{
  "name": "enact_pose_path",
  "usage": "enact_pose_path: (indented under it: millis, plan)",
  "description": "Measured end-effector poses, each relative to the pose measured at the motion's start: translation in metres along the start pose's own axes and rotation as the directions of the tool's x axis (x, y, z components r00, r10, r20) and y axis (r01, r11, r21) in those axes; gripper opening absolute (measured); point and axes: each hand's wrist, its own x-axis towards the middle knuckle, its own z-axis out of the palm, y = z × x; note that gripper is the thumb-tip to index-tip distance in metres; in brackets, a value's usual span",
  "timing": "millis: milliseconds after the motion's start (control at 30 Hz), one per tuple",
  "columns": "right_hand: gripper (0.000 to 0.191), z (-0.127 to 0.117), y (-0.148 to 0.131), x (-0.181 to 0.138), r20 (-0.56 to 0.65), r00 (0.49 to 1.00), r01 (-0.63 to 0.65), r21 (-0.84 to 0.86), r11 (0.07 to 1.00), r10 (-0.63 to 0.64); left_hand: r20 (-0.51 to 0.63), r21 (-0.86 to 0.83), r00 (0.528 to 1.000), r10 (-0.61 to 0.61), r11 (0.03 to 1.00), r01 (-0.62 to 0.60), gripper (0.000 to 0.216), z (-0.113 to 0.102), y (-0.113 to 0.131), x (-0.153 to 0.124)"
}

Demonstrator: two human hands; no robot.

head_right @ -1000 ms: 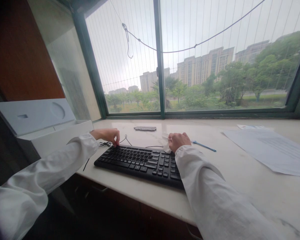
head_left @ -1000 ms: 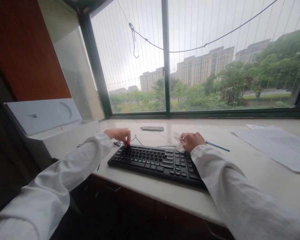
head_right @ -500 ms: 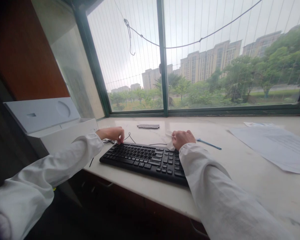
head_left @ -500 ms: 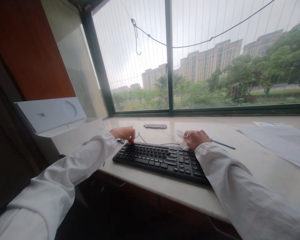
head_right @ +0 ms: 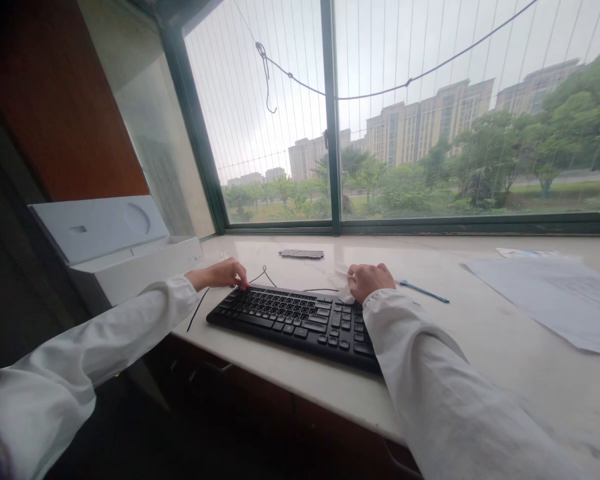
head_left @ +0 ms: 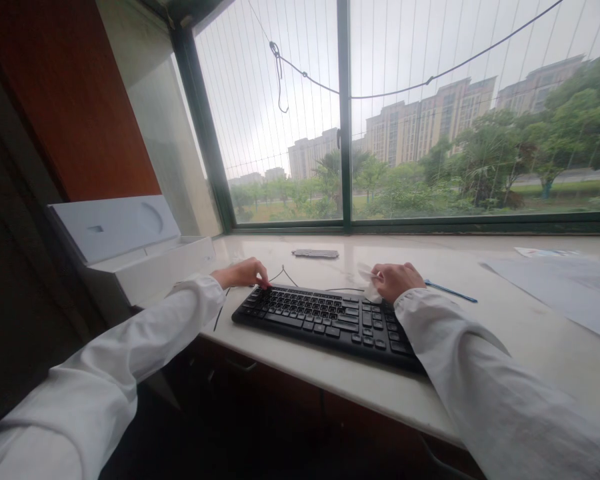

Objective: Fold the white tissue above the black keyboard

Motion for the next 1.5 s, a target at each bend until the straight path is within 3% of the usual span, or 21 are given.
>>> enact_pose_path:
  millis: [267,467,700,800,900,1067,1233,1500]
  plan:
    - [0.028,-0.001,-0.001,0.000,0.000,1.000,0.002,0.002,1.000,-0.002,-0.051,0.070,0.999,-0.003,0.997,0.007,0.016,-0.023,0.018,0.009]
    - [0.028,-0.003,-0.003,-0.001,-0.007,1.000,0.004,-0.006,1.000,-0.004,0.137,0.099,0.990,-0.019,0.995,0.005,0.007,-0.017,0.020,0.019]
    - [0.028,-0.005,-0.005,-0.003,-0.021,0.999,0.032,-0.005,0.999,-0.032,0.183,0.042,0.983,0.006,0.999,-0.014,0.013,-0.025,0.021,0.033]
    - [0.027,-0.003,-0.005,-0.002,-0.034,0.999,0.043,-0.006,0.999,-0.043,0.018,0.061,0.996,-0.086,0.995,0.085,0.021,-0.038,0.009,0.051]
    - [0.026,-0.001,-0.004,-0.001,-0.053,0.997,0.052,-0.016,0.999,-0.053,-0.137,0.105,0.966,-0.219,0.967,0.234,0.027,-0.046,-0.011,0.077]
    - [0.023,-0.001,-0.003,-0.001,-0.073,0.996,0.050,-0.032,0.998,-0.052,-0.149,0.247,0.873,-0.464,0.838,0.487,0.025,-0.031,-0.045,0.126]
    - [0.021,-0.002,-0.005,-0.001,-0.083,0.993,0.077,-0.063,0.995,-0.082,-0.168,0.257,0.835,-0.524,0.794,0.551,0.035,-0.005,-0.075,0.168]
    - [0.019,-0.001,-0.010,-0.002,-0.110,0.989,0.086,-0.075,0.993,-0.094,-0.188,0.292,0.848,-0.496,0.796,0.530,0.045,0.019,-0.098,0.205]
